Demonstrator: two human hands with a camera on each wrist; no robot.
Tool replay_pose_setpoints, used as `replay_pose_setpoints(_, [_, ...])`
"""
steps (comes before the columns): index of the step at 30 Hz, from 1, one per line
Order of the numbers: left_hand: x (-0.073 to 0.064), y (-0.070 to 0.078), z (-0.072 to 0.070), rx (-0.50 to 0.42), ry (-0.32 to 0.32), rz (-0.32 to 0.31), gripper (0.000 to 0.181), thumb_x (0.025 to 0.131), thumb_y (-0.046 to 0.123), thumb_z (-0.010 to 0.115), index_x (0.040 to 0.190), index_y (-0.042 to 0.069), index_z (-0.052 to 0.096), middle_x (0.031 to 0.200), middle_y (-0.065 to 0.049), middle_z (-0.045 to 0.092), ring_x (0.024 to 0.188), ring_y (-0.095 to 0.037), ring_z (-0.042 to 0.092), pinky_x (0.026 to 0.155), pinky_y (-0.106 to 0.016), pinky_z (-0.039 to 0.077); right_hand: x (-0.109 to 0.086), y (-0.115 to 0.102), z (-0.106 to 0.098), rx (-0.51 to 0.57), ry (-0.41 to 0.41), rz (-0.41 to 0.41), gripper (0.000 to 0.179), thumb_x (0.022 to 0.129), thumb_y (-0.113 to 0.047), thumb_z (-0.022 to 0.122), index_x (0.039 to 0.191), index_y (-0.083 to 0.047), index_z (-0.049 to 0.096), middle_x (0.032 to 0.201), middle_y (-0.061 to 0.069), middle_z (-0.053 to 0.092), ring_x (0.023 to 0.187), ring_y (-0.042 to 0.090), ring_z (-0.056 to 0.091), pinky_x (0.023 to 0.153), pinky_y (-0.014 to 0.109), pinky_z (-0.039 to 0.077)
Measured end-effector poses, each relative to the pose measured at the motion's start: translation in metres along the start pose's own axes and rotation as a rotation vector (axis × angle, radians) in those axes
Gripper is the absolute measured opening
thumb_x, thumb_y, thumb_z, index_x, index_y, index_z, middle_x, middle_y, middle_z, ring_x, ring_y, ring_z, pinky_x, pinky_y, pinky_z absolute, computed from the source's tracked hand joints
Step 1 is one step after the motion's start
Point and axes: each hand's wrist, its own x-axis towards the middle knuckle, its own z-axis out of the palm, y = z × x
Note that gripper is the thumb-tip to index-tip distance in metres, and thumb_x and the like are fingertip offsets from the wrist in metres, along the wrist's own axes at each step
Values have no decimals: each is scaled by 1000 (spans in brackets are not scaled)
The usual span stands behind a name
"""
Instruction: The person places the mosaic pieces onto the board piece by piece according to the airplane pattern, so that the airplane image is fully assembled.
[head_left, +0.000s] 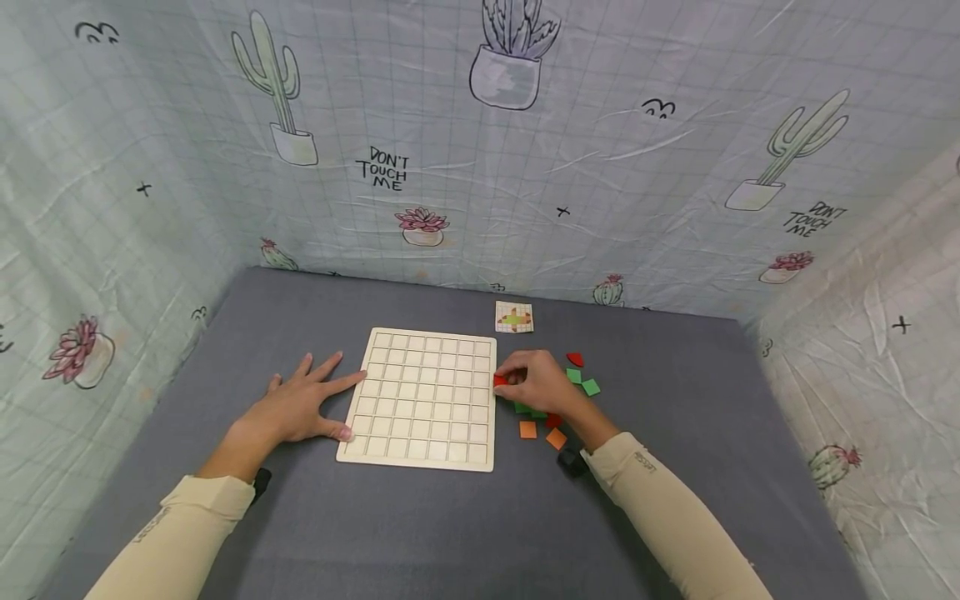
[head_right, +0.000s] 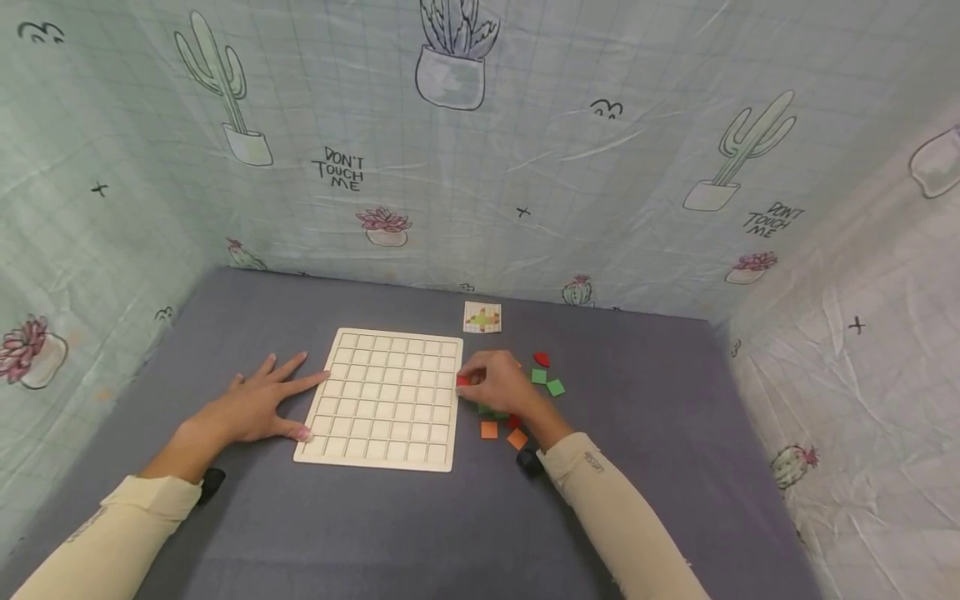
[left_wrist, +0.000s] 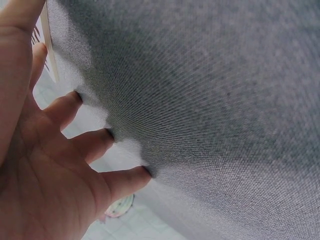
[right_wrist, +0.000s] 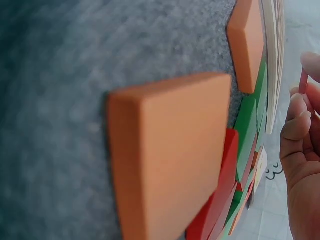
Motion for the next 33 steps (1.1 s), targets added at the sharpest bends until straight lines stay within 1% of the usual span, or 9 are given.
replay_pose_setpoints(7, [0,-2,1,4,3,2,104,74,73,77,162,32,38,173,-21,20,154,-64,14,106,-90,21,3,-1,3,7,4,0,19,86,-10,86,103,-2,81,93,8,75,75,8,60,67,24,53])
replay_pose_setpoints(12, [-1,-1,0,-2,2,1,104,75,71,78,162,31,38,173,-21,19,154,-64,13,107,-90,20,6,-3,6,-7,0,26,18,86,-12,86,102,-6,82,93,5,75,75,8,60,67,24,52])
replay_pose_setpoints(19, [0,-2,2,12,10,4,104,75,72,77,162,32,38,173,-21,20,154,-64,14,106,-89,22,11,-6,7,24,-20,53,19,87,-12,86,104,-5,82,93,5,75,75,10,60,66,25,52])
replay_pose_setpoints(27, [1,-4,4,6,12,1,105,73,74,76,162,34,38,174,-21,20,154,-64,13,107,-90,20,16,-5,11,23,-34,23,19,86,-11,86,104,-5,81,95,8,75,76,10,60,68,25,52])
replay_pose_setpoints(33, [-1,-3,2,4,11,3,105,73,71,77,162,32,38,173,-22,20,154,-64,12,107,-90,20,20,-7,13,28,-39,30,18,87,-12,86,103,-5,81,93,8,74,75,10,59,67,25,51])
